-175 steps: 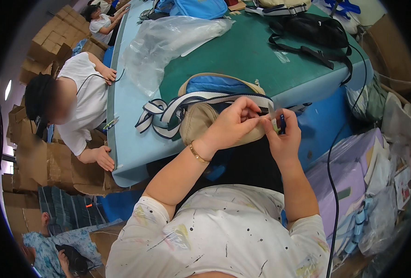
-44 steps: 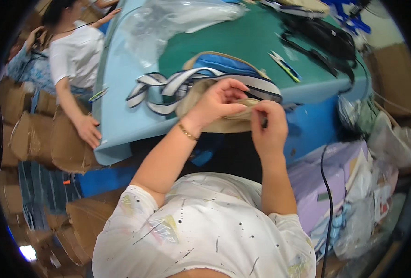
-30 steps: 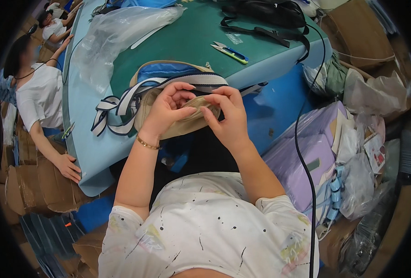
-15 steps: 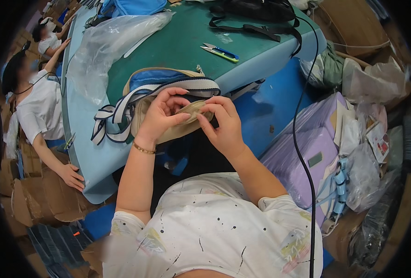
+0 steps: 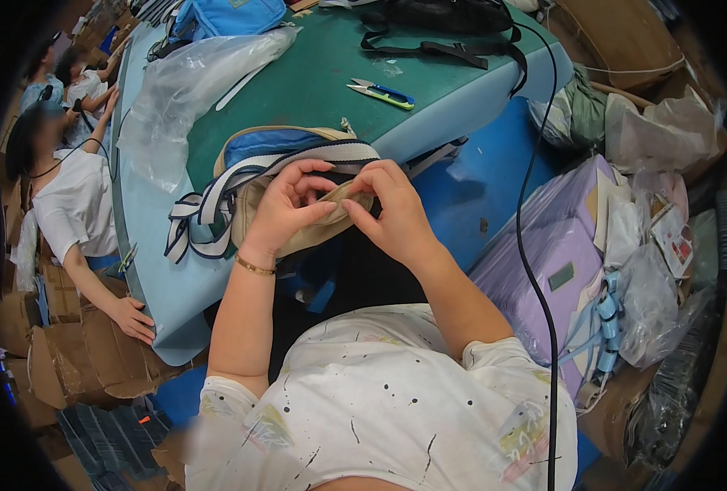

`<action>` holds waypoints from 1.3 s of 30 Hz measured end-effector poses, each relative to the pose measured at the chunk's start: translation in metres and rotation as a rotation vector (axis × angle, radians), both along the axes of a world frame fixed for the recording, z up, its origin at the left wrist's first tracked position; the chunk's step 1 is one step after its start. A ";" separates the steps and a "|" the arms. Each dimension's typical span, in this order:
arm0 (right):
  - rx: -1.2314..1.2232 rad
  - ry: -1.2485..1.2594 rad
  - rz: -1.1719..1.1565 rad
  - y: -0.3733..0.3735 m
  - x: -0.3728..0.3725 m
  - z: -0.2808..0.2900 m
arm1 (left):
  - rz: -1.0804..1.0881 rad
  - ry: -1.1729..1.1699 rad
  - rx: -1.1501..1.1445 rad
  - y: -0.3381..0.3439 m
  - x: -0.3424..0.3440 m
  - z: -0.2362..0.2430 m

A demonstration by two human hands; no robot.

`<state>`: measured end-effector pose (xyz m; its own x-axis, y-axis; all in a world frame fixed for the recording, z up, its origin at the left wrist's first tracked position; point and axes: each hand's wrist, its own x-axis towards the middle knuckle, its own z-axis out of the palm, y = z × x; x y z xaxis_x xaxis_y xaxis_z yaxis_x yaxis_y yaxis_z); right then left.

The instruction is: The recorder uses nippers to trim excess threads from a newly manufactured blue and tan bag and inspects the interior.

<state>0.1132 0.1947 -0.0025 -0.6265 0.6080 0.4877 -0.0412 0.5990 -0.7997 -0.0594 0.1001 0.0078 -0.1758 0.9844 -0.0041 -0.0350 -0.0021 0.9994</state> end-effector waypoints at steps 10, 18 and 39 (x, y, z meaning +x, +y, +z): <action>0.066 0.034 0.011 0.002 0.000 -0.011 | 0.042 -0.128 -0.065 0.003 0.006 0.007; 0.171 0.034 0.034 0.006 0.003 -0.014 | 0.017 -0.156 -0.118 0.004 0.003 0.011; 0.092 -0.290 -0.044 -0.003 0.008 0.016 | -0.049 0.004 -0.135 0.004 0.005 0.005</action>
<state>0.1210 0.1919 0.0137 -0.7217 0.5993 0.3465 0.2085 0.6655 -0.7167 -0.0547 0.1045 0.0132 -0.1280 0.9824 -0.1363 -0.0276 0.1339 0.9906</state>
